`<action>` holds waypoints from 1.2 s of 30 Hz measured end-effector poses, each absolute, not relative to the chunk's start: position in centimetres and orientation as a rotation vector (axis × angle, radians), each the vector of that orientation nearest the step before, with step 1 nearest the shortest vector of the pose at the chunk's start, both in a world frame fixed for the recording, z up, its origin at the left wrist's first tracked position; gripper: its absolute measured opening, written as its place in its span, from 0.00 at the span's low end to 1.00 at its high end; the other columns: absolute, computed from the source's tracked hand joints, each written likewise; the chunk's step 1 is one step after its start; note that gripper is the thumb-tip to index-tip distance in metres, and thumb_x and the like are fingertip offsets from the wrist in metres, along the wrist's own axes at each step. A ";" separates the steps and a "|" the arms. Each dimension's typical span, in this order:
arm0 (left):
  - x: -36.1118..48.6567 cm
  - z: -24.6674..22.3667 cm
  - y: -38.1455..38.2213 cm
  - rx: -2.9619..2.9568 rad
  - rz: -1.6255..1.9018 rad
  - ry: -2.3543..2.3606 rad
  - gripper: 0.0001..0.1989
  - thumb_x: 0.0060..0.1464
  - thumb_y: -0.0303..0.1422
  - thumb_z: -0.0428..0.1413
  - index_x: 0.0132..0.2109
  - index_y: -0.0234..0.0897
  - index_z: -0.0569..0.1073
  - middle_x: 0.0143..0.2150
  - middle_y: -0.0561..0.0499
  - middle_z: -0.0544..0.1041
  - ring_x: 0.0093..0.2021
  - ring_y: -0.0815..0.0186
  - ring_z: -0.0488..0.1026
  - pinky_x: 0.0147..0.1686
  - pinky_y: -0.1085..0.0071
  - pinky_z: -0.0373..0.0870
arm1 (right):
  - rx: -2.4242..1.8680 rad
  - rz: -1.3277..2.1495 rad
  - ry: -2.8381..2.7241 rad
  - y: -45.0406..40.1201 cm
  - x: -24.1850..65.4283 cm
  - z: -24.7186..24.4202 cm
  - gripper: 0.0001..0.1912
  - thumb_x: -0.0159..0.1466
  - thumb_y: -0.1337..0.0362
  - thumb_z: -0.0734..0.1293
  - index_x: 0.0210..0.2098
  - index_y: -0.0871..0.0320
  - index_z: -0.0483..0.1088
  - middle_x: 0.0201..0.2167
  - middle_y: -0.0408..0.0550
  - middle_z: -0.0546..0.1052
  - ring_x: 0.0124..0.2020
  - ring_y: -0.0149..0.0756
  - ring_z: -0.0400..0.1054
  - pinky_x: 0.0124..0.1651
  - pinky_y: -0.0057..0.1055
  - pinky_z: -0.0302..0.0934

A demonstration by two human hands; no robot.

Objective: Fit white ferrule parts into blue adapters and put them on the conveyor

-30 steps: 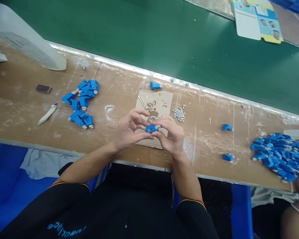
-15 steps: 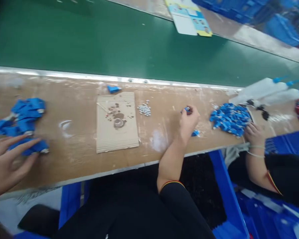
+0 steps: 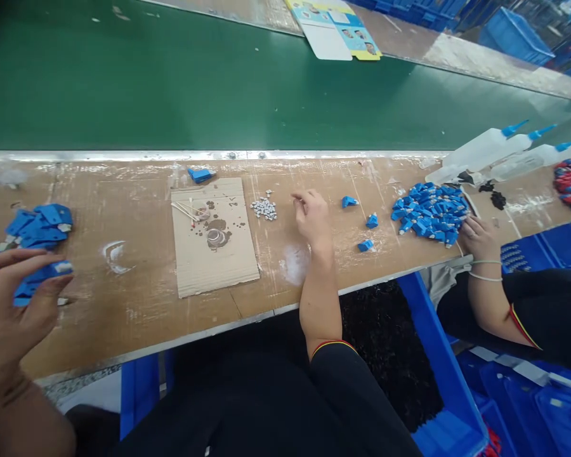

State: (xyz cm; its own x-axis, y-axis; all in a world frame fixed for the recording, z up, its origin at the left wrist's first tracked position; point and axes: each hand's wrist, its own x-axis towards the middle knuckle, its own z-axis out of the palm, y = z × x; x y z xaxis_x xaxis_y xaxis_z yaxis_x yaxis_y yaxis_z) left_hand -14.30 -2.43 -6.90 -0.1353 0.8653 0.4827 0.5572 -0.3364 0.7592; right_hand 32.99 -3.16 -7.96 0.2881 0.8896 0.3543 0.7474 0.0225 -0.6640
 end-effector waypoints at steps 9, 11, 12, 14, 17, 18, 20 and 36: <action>-3.8 -4.0 -0.7 1.804 1.632 0.763 0.16 0.55 0.32 0.72 0.48 0.39 0.78 0.37 0.49 0.86 0.33 0.63 0.84 0.32 0.69 0.80 | -1.951 0.535 -1.873 -2.9 31.2 -7.7 0.05 0.66 0.66 0.71 0.39 0.53 0.82 0.38 0.49 0.82 0.41 0.41 0.74 0.48 0.38 0.66; -2.2 -4.4 -0.9 1.673 1.598 0.720 0.20 0.49 0.32 0.77 0.44 0.40 0.76 0.36 0.51 0.85 0.32 0.65 0.84 0.31 0.71 0.81 | -1.980 0.526 -1.891 -2.7 31.1 -7.9 0.05 0.66 0.66 0.71 0.38 0.53 0.82 0.39 0.49 0.81 0.42 0.43 0.74 0.49 0.39 0.65; -1.7 -4.7 -1.1 1.606 1.573 0.745 0.21 0.46 0.33 0.78 0.42 0.40 0.76 0.36 0.52 0.84 0.31 0.65 0.84 0.30 0.71 0.81 | -1.984 0.523 -1.899 -2.6 31.0 -8.0 0.06 0.66 0.67 0.70 0.37 0.53 0.81 0.39 0.49 0.81 0.42 0.43 0.74 0.49 0.39 0.65; -1.2 -5.6 -1.4 1.478 1.505 0.827 0.22 0.45 0.35 0.79 0.40 0.41 0.75 0.35 0.53 0.83 0.30 0.66 0.83 0.29 0.72 0.81 | -1.969 0.513 -1.916 -2.5 31.1 -8.3 0.08 0.65 0.70 0.68 0.36 0.53 0.80 0.39 0.49 0.81 0.43 0.44 0.74 0.51 0.40 0.66; -1.3 -6.6 -1.6 1.332 1.428 0.893 0.20 0.49 0.39 0.77 0.41 0.42 0.76 0.33 0.54 0.81 0.30 0.66 0.82 0.29 0.72 0.80 | -1.931 0.484 -1.932 -2.4 31.4 -8.6 0.10 0.64 0.72 0.66 0.35 0.53 0.79 0.38 0.50 0.82 0.43 0.45 0.75 0.52 0.42 0.67; -1.4 -6.7 -1.5 1.306 1.413 0.890 0.19 0.51 0.41 0.76 0.43 0.43 0.77 0.32 0.54 0.81 0.29 0.66 0.82 0.28 0.72 0.79 | -1.924 0.473 -1.922 -2.5 31.5 -8.7 0.10 0.64 0.72 0.66 0.35 0.54 0.78 0.38 0.50 0.82 0.43 0.45 0.75 0.52 0.42 0.67; -1.6 -6.8 -1.5 1.290 1.399 0.873 0.18 0.54 0.44 0.74 0.47 0.43 0.80 0.30 0.54 0.80 0.28 0.66 0.81 0.27 0.72 0.78 | -1.897 0.470 -1.867 -2.6 31.6 -8.6 0.09 0.64 0.72 0.66 0.36 0.54 0.78 0.36 0.50 0.82 0.40 0.44 0.75 0.50 0.42 0.68; 1.8 -5.2 -4.3 1.005 0.934 0.732 0.15 0.53 0.40 0.72 0.38 0.35 0.78 0.19 0.60 0.66 0.17 0.76 0.63 0.16 0.78 0.60 | -0.888 0.778 -1.548 -5.3 22.2 -4.7 0.05 0.71 0.57 0.73 0.43 0.47 0.84 0.33 0.43 0.80 0.30 0.31 0.73 0.31 0.32 0.70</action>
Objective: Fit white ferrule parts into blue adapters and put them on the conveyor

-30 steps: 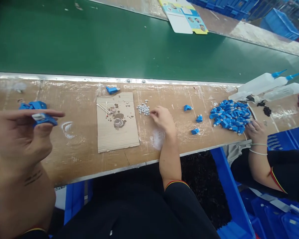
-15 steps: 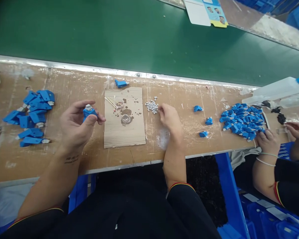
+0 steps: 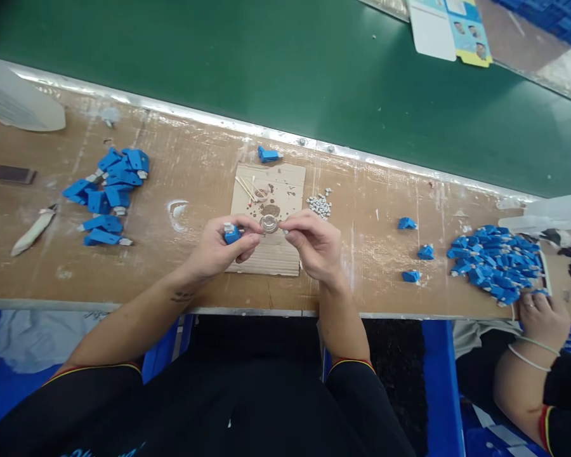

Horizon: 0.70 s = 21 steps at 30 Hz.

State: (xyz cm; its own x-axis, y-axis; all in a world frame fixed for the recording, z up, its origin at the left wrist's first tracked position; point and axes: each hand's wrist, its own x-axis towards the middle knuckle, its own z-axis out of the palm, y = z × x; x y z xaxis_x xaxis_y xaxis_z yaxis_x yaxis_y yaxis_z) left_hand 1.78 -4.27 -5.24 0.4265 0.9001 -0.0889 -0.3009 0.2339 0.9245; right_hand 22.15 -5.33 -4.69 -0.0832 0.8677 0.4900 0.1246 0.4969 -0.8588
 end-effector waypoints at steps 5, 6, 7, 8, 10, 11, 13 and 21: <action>2.0 -5.3 -4.7 0.923 0.872 0.627 0.23 0.52 0.51 0.72 0.38 0.35 0.78 0.17 0.60 0.64 0.16 0.76 0.58 0.16 0.78 0.55 | -0.850 0.716 -1.696 -5.6 20.6 -4.7 0.06 0.72 0.61 0.72 0.46 0.45 0.83 0.35 0.43 0.80 0.35 0.32 0.76 0.36 0.31 0.73; 2.0 -5.4 -4.7 0.917 0.876 0.620 0.23 0.52 0.51 0.72 0.38 0.35 0.78 0.17 0.60 0.63 0.16 0.76 0.58 0.16 0.78 0.54 | -0.851 0.700 -1.720 -5.7 20.5 -4.8 0.07 0.72 0.62 0.72 0.47 0.45 0.83 0.35 0.42 0.80 0.35 0.31 0.76 0.36 0.31 0.73; 1.9 -5.4 -4.7 0.915 0.880 0.623 0.24 0.52 0.52 0.72 0.37 0.35 0.78 0.17 0.60 0.64 0.17 0.76 0.58 0.16 0.77 0.54 | -0.859 0.681 -1.739 -5.7 20.4 -4.8 0.08 0.73 0.63 0.71 0.47 0.45 0.83 0.35 0.42 0.80 0.35 0.31 0.76 0.36 0.31 0.72; 1.9 -5.5 -4.6 0.918 0.885 0.633 0.23 0.52 0.52 0.72 0.37 0.35 0.79 0.17 0.60 0.64 0.17 0.76 0.58 0.16 0.77 0.54 | -0.875 0.655 -1.755 -5.7 20.3 -4.9 0.08 0.73 0.63 0.71 0.47 0.45 0.83 0.35 0.42 0.80 0.35 0.31 0.76 0.36 0.31 0.72; 1.7 -5.7 -4.6 0.926 0.892 0.654 0.23 0.52 0.51 0.72 0.35 0.35 0.78 0.17 0.59 0.64 0.17 0.75 0.58 0.16 0.77 0.54 | -0.919 0.598 -1.782 -5.7 20.3 -5.0 0.06 0.72 0.61 0.71 0.46 0.46 0.83 0.35 0.43 0.80 0.34 0.32 0.75 0.35 0.32 0.71; 1.7 -5.8 -4.5 0.929 0.891 0.659 0.23 0.52 0.51 0.72 0.35 0.35 0.78 0.17 0.59 0.64 0.17 0.75 0.57 0.16 0.76 0.53 | -0.939 0.572 -1.794 -5.8 20.3 -5.0 0.06 0.72 0.60 0.72 0.45 0.46 0.83 0.35 0.43 0.80 0.34 0.33 0.75 0.34 0.32 0.71; 1.7 -5.8 -4.5 0.935 0.874 0.660 0.22 0.53 0.50 0.72 0.35 0.36 0.78 0.17 0.59 0.64 0.16 0.75 0.57 0.16 0.75 0.52 | -0.970 0.542 -1.817 -5.7 20.4 -5.0 0.05 0.71 0.60 0.72 0.43 0.46 0.82 0.34 0.44 0.79 0.33 0.34 0.74 0.33 0.33 0.70; 0.8 -4.9 -3.1 0.654 1.032 0.760 0.17 0.43 0.32 0.67 0.38 0.40 0.69 0.31 0.56 0.70 0.24 0.73 0.67 0.19 0.77 0.57 | -1.180 0.474 -1.877 -4.8 22.2 -5.1 0.05 0.70 0.63 0.71 0.41 0.49 0.82 0.35 0.45 0.81 0.33 0.35 0.72 0.34 0.35 0.68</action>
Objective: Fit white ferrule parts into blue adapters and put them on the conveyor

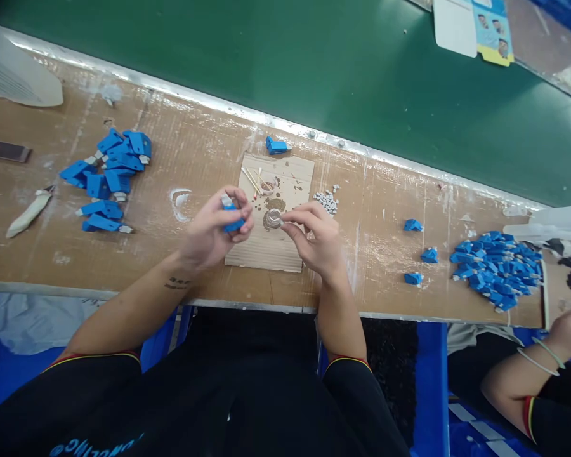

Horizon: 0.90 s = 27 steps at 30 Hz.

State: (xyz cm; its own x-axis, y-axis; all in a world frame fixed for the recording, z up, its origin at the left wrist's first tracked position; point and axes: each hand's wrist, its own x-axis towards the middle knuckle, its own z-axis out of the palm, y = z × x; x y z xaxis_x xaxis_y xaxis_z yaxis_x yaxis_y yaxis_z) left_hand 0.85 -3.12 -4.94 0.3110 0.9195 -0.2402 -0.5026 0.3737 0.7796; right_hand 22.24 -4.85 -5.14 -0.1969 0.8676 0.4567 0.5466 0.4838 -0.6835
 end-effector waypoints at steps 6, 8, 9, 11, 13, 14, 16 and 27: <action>-0.6 -5.3 -2.0 0.554 1.128 0.815 0.11 0.45 0.31 0.57 0.38 0.41 0.65 0.35 0.50 0.71 0.28 0.66 0.71 0.23 0.71 0.62 | -1.349 0.532 -1.999 -3.9 22.7 -6.3 0.05 0.70 0.64 0.71 0.40 0.51 0.82 0.36 0.46 0.81 0.36 0.37 0.73 0.41 0.38 0.70; -0.6 -5.4 -1.9 0.580 1.111 0.825 0.09 0.47 0.31 0.56 0.38 0.41 0.64 0.35 0.50 0.71 0.28 0.66 0.71 0.23 0.71 0.63 | -1.361 0.547 -2.009 -3.7 22.6 -6.6 0.05 0.70 0.64 0.72 0.40 0.51 0.82 0.36 0.46 0.81 0.38 0.38 0.73 0.43 0.38 0.70; -0.6 -5.5 -2.0 0.588 1.104 0.827 0.09 0.47 0.31 0.55 0.38 0.41 0.65 0.35 0.50 0.71 0.27 0.67 0.71 0.23 0.71 0.63 | -1.365 0.547 -2.012 -3.7 22.6 -6.7 0.05 0.70 0.64 0.72 0.41 0.51 0.82 0.36 0.46 0.81 0.38 0.38 0.74 0.44 0.38 0.70; -0.5 -5.5 -2.0 0.591 1.098 0.829 0.08 0.48 0.30 0.55 0.37 0.40 0.65 0.35 0.50 0.71 0.27 0.67 0.71 0.23 0.71 0.63 | -1.376 0.541 -2.025 -3.7 22.6 -6.8 0.05 0.69 0.65 0.72 0.41 0.51 0.83 0.37 0.46 0.82 0.39 0.39 0.75 0.45 0.38 0.70; -0.5 -5.5 -2.0 0.588 1.100 0.830 0.08 0.47 0.30 0.55 0.37 0.40 0.65 0.34 0.50 0.71 0.27 0.67 0.71 0.23 0.71 0.63 | -1.395 0.534 -2.038 -3.7 22.6 -6.9 0.05 0.69 0.65 0.72 0.41 0.51 0.83 0.37 0.46 0.82 0.40 0.39 0.75 0.46 0.39 0.71; -0.5 -5.5 -2.0 0.588 1.101 0.831 0.08 0.47 0.30 0.55 0.37 0.40 0.65 0.34 0.51 0.71 0.27 0.67 0.71 0.23 0.71 0.63 | -1.403 0.529 -2.044 -3.7 22.6 -7.0 0.05 0.69 0.65 0.72 0.40 0.50 0.83 0.37 0.46 0.82 0.40 0.40 0.75 0.47 0.39 0.71; -0.5 -5.6 -1.9 0.598 1.108 0.837 0.07 0.48 0.29 0.55 0.37 0.40 0.66 0.33 0.51 0.70 0.27 0.67 0.71 0.23 0.71 0.64 | -1.405 0.513 -2.050 -3.7 22.6 -7.1 0.05 0.70 0.65 0.72 0.41 0.50 0.83 0.37 0.47 0.82 0.41 0.40 0.76 0.47 0.40 0.71; -0.2 -5.9 -2.1 0.737 1.140 0.813 0.13 0.50 0.31 0.67 0.41 0.39 0.72 0.35 0.52 0.78 0.32 0.67 0.79 0.27 0.73 0.72 | -1.264 0.505 -1.777 -4.4 22.4 -5.4 0.04 0.70 0.60 0.72 0.40 0.48 0.82 0.35 0.44 0.80 0.32 0.34 0.71 0.35 0.37 0.69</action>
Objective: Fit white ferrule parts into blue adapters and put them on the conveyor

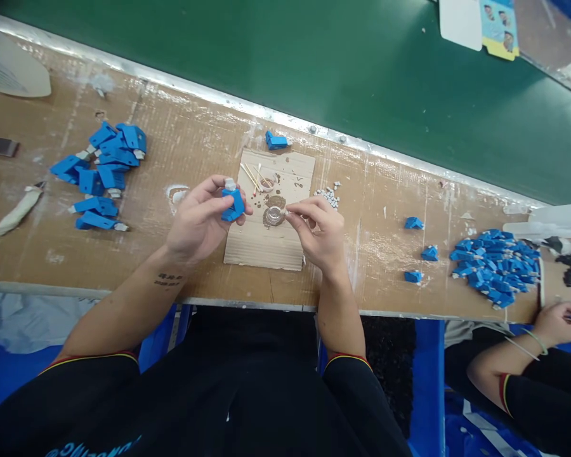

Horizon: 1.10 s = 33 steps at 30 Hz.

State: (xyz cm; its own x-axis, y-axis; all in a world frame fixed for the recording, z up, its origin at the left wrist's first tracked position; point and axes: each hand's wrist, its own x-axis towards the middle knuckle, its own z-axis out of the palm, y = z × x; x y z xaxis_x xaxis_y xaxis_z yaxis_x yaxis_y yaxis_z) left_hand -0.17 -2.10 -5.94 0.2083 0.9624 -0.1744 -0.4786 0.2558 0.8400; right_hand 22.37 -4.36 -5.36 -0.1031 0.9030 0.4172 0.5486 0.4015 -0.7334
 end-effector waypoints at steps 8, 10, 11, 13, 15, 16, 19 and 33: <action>1.3 -6.8 -3.7 0.879 1.017 0.627 0.24 0.48 0.46 0.76 0.42 0.38 0.76 0.38 0.47 0.85 0.39 0.61 0.85 0.36 0.69 0.81 | -1.056 0.597 -1.543 -5.1 20.9 -5.7 0.13 0.70 0.46 0.71 0.40 0.46 0.79 0.33 0.44 0.75 0.35 0.37 0.73 0.38 0.40 0.72; 1.5 -7.0 -3.9 0.899 0.986 0.583 0.24 0.51 0.47 0.75 0.43 0.38 0.76 0.38 0.46 0.86 0.39 0.60 0.86 0.38 0.68 0.82 | -1.037 0.636 -1.558 -5.2 20.6 -5.7 0.12 0.71 0.46 0.71 0.40 0.46 0.78 0.34 0.44 0.75 0.36 0.37 0.74 0.39 0.41 0.73; 1.5 -7.1 -3.9 0.904 0.979 0.571 0.24 0.51 0.47 0.75 0.44 0.38 0.76 0.38 0.46 0.86 0.39 0.60 0.86 0.38 0.68 0.82 | -1.025 0.645 -1.570 -5.3 20.5 -5.8 0.12 0.71 0.46 0.71 0.40 0.46 0.78 0.34 0.44 0.76 0.36 0.37 0.74 0.39 0.40 0.74; 1.5 -7.1 -4.0 0.905 0.974 0.557 0.24 0.52 0.47 0.74 0.45 0.38 0.77 0.38 0.45 0.86 0.40 0.59 0.86 0.38 0.67 0.82 | -1.007 0.647 -1.596 -5.4 20.3 -5.8 0.12 0.71 0.47 0.70 0.40 0.46 0.78 0.35 0.44 0.77 0.38 0.37 0.76 0.40 0.40 0.75; 1.5 -7.0 -4.0 0.896 0.964 0.551 0.24 0.52 0.48 0.74 0.46 0.38 0.77 0.39 0.46 0.86 0.39 0.60 0.85 0.37 0.68 0.82 | -0.999 0.643 -1.614 -5.4 20.2 -5.8 0.11 0.72 0.47 0.70 0.40 0.46 0.78 0.36 0.44 0.78 0.39 0.37 0.77 0.41 0.40 0.76; 1.5 -7.0 -4.0 0.890 0.956 0.550 0.24 0.52 0.48 0.74 0.46 0.38 0.77 0.39 0.46 0.85 0.38 0.61 0.85 0.36 0.68 0.82 | -0.997 0.644 -1.618 -5.5 20.2 -5.8 0.11 0.72 0.48 0.70 0.41 0.46 0.78 0.37 0.45 0.79 0.40 0.38 0.78 0.42 0.41 0.77; 1.5 -6.8 -4.0 0.884 0.946 0.536 0.23 0.53 0.47 0.74 0.46 0.38 0.77 0.38 0.48 0.84 0.33 0.65 0.82 0.31 0.70 0.81 | -0.969 0.671 -1.614 -5.5 20.1 -5.7 0.09 0.73 0.50 0.70 0.42 0.46 0.78 0.40 0.45 0.80 0.42 0.38 0.79 0.44 0.41 0.77; 1.4 -6.3 -4.5 1.276 1.189 0.882 0.16 0.55 0.38 0.71 0.40 0.39 0.71 0.37 0.52 0.76 0.34 0.69 0.75 0.34 0.72 0.74 | -0.892 0.494 -1.665 -5.9 19.2 -5.9 0.04 0.73 0.57 0.70 0.44 0.47 0.77 0.43 0.47 0.84 0.43 0.39 0.81 0.44 0.41 0.78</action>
